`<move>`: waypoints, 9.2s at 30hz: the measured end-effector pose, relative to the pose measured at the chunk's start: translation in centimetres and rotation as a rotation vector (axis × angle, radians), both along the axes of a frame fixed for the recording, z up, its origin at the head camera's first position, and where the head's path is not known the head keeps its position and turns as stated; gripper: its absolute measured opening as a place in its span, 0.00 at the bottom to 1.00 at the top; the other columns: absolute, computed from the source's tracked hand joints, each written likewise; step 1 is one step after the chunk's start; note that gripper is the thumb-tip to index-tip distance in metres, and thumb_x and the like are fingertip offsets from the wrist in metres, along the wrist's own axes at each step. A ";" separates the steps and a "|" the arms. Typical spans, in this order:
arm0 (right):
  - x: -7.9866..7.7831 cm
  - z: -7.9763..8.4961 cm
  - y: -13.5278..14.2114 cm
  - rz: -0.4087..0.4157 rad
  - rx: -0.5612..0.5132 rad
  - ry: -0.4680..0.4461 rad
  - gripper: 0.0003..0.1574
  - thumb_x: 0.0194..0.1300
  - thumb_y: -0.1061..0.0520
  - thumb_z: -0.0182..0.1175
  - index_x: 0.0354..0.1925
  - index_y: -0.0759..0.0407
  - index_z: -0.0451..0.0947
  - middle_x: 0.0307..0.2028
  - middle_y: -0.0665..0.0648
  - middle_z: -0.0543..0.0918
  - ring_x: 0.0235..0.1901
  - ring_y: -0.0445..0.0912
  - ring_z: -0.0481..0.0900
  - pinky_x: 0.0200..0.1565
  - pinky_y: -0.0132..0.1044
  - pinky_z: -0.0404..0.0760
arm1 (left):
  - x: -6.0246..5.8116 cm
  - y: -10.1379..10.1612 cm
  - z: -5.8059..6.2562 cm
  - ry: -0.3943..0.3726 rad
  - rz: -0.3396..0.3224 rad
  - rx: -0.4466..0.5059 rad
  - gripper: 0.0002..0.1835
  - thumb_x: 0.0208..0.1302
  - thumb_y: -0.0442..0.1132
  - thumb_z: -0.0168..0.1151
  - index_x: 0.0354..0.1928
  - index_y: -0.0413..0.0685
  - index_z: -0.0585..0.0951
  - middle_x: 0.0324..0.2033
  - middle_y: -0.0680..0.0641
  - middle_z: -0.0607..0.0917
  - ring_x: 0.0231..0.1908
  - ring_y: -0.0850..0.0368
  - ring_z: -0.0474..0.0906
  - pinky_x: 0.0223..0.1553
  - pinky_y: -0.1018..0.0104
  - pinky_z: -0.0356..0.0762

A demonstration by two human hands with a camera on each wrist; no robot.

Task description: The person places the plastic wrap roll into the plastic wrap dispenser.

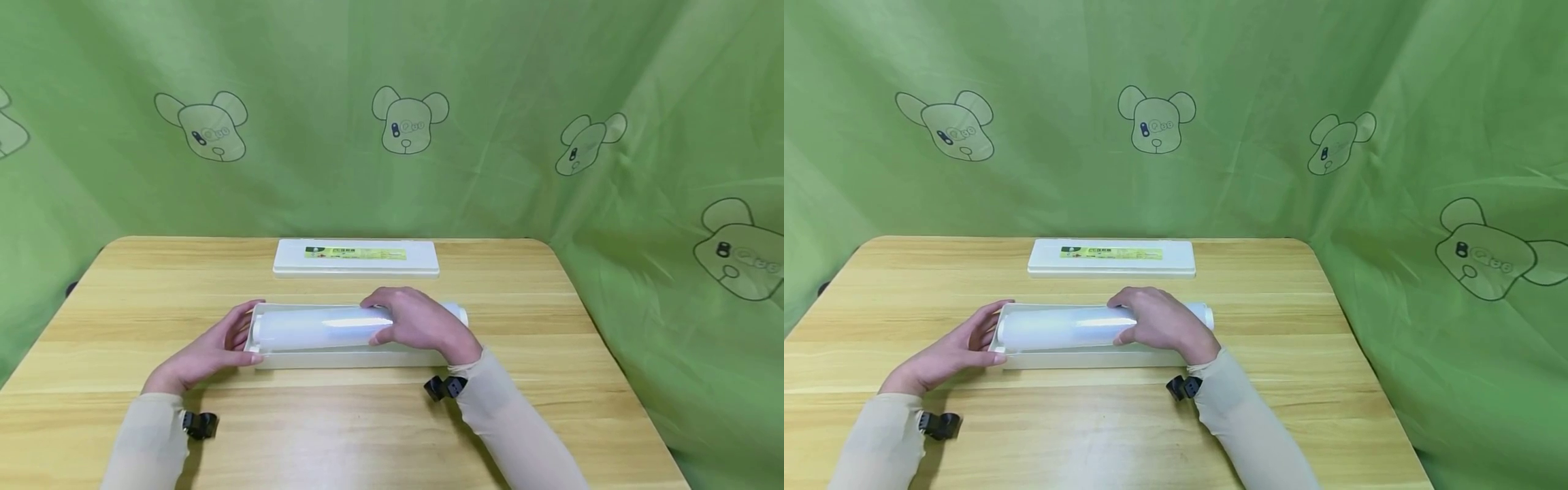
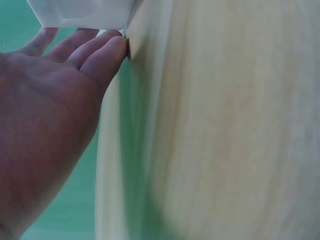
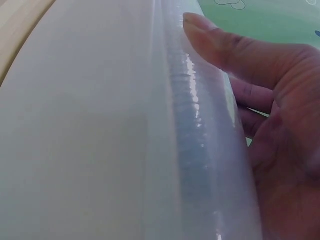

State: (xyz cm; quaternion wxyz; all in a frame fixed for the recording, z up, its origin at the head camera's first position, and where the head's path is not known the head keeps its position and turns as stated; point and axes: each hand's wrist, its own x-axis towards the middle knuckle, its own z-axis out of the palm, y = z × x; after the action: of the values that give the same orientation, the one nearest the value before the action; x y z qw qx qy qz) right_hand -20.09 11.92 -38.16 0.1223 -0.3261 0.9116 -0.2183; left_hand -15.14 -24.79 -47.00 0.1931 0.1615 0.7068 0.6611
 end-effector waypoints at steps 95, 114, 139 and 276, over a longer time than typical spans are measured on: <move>0.2 -2.6 1.4 -0.012 -0.117 0.063 0.26 0.62 0.50 0.69 0.57 0.56 0.79 0.54 0.50 0.81 0.57 0.45 0.76 0.61 0.39 0.72 | -0.5 -0.1 0.7 -0.003 -0.009 -0.024 0.53 0.58 0.29 0.69 0.77 0.42 0.45 0.73 0.31 0.52 0.69 0.46 0.56 0.61 0.71 0.66; -4.0 -0.3 9.0 -0.107 -0.389 0.052 0.25 0.64 0.52 0.68 0.57 0.58 0.78 0.54 0.55 0.80 0.56 0.51 0.75 0.63 0.50 0.70 | -0.5 0.1 0.7 0.000 -0.010 -0.032 0.53 0.57 0.29 0.69 0.76 0.41 0.45 0.72 0.30 0.53 0.68 0.49 0.59 0.61 0.71 0.66; -10.4 -3.7 11.8 -0.261 -0.412 -0.150 0.44 0.57 0.54 0.73 0.68 0.61 0.66 0.66 0.59 0.68 0.67 0.62 0.61 0.68 0.55 0.60 | -0.6 -0.2 0.4 -0.019 0.003 -0.025 0.53 0.57 0.30 0.70 0.77 0.43 0.45 0.73 0.32 0.52 0.70 0.35 0.50 0.61 0.73 0.65; -11.9 -2.3 13.3 -0.335 -0.283 -0.213 0.62 0.43 0.55 0.81 0.70 0.63 0.59 0.68 0.64 0.62 0.68 0.58 0.61 0.68 0.50 0.63 | -1.0 -0.4 0.0 -0.023 0.001 -0.030 0.54 0.57 0.30 0.70 0.77 0.45 0.45 0.74 0.32 0.51 0.70 0.35 0.51 0.60 0.71 0.69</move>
State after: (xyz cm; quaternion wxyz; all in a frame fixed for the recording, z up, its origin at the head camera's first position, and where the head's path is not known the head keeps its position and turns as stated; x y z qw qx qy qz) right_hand -31.96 25.25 -40.42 0.1329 -0.1595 0.8953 -0.3941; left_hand -16.10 -25.21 -47.01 0.2034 0.1504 0.7145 0.6523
